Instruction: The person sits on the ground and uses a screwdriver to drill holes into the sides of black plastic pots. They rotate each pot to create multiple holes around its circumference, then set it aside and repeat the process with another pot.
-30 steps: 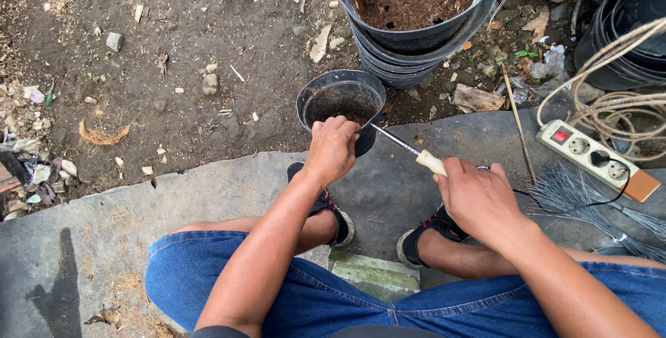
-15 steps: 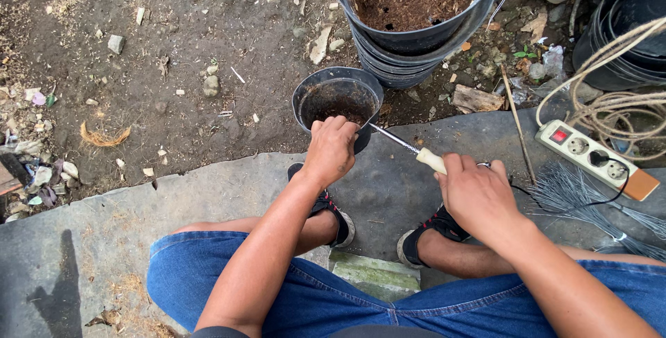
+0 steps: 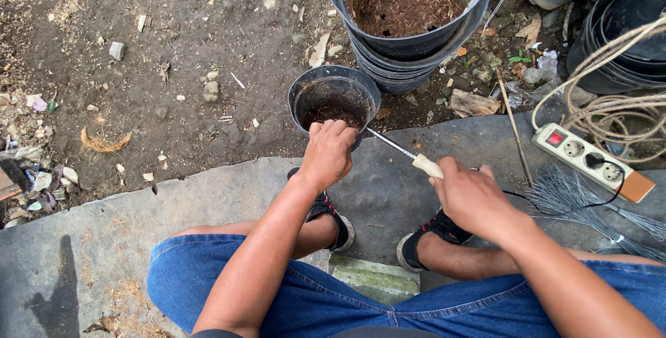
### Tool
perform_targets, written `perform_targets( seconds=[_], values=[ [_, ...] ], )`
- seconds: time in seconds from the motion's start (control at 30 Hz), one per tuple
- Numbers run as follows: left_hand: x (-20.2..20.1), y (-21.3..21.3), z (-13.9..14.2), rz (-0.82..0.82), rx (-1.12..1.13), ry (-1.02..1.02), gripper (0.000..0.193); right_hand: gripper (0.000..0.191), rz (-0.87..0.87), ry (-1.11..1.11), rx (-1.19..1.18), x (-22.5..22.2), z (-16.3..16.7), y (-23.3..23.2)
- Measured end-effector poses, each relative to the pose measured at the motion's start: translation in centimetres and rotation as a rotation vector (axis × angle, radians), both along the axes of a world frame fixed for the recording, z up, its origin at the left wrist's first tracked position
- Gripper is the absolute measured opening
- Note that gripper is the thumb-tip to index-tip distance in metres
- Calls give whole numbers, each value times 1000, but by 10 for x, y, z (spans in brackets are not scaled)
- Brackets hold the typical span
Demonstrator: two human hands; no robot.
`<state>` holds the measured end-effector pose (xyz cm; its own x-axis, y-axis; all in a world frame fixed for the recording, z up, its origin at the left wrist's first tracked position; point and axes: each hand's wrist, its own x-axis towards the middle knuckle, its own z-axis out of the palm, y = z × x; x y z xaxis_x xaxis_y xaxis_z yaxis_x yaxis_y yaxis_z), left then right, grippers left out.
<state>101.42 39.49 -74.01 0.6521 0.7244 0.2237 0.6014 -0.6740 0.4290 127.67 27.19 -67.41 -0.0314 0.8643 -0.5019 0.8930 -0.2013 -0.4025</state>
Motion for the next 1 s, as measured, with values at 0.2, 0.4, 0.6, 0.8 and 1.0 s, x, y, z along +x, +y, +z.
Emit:
perform_targets(
  seconds=[0.2, 0.4, 0.6, 0.8, 1.0],
  values=[
    [5, -5, 1, -9, 4, 27, 27, 25, 52, -159, 203, -5, -10, -9],
    [4, -3, 9, -6, 31, 17, 27, 34, -55, -18, 56, -7, -8, -3],
    [5, -1, 12, 26, 33, -42, 15, 31, -63, -30, 154, -8, -7, -4],
    [6, -2, 11, 53, 7, -35, 16, 30, -69, -52, 174, -6, -7, -6],
    [-4, 6, 10, 126, -138, -117, 12, 28, -88, 9, 136, -5, 2, -3]
  ],
)
